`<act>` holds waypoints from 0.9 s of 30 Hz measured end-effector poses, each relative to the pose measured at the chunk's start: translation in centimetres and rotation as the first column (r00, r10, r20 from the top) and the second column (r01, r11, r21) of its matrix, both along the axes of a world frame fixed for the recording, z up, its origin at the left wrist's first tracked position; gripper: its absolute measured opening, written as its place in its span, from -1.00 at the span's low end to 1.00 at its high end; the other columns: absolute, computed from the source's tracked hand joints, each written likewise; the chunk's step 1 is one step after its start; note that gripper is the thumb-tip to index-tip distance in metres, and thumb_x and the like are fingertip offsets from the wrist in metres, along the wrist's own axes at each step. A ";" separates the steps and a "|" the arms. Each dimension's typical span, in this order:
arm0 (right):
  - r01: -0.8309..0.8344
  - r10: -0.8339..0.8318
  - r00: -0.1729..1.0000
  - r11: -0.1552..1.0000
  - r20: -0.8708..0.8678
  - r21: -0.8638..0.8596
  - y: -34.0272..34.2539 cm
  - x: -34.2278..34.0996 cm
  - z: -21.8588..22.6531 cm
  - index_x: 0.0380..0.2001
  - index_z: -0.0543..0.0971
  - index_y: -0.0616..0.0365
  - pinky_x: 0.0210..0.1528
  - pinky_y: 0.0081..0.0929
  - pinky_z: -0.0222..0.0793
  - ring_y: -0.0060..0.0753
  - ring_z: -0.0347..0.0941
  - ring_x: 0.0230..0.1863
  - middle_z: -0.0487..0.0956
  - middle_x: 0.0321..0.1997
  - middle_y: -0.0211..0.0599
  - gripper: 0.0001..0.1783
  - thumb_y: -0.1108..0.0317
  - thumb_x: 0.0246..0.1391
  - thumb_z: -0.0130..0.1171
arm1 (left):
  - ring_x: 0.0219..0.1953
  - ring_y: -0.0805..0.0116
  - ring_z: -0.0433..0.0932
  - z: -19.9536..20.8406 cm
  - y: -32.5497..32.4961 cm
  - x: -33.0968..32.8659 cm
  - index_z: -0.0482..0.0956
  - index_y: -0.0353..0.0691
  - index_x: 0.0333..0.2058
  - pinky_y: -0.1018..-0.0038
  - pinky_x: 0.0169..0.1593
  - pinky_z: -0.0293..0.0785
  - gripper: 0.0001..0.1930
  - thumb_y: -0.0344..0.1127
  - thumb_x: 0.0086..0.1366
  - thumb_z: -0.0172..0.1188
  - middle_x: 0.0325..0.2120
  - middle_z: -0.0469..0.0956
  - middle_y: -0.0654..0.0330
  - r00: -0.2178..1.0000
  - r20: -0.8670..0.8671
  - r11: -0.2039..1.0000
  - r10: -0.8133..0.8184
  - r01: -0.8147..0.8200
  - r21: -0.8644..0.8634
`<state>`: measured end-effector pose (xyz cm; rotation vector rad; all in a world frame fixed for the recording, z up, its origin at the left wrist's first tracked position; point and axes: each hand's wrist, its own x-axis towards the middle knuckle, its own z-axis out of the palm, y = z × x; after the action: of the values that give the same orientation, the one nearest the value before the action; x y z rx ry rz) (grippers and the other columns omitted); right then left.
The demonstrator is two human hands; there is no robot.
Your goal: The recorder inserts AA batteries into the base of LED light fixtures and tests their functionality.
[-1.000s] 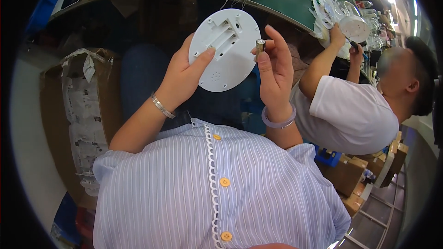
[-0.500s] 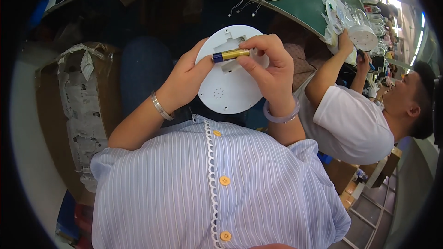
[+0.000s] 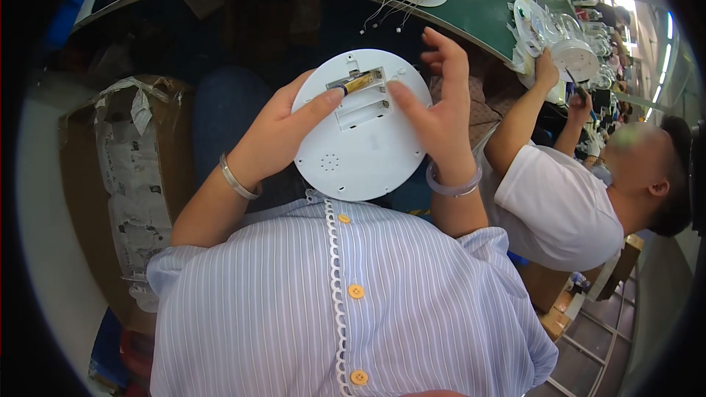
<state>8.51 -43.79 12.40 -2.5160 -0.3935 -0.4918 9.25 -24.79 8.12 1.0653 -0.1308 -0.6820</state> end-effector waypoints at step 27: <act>0.243 0.502 0.775 0.324 -0.384 0.914 3.3 1.4 0.1 -0.04 0.24 0.27 -0.12 -0.63 0.26 -0.53 0.34 -0.16 0.39 -0.14 -0.23 -0.61 0.48 0.00 -0.13 | -0.25 0.44 0.39 0.6 5.2 1.4 0.23 -0.29 -0.07 0.56 -0.16 0.31 -0.56 -0.26 0.07 0.06 -0.27 0.40 0.18 0.818 0.555 0.866 0.151 -0.380 0.326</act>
<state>9.92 -40.44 12.53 -1.2601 0.0053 0.2268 10.68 -19.56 8.72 1.6443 -0.2942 -0.1392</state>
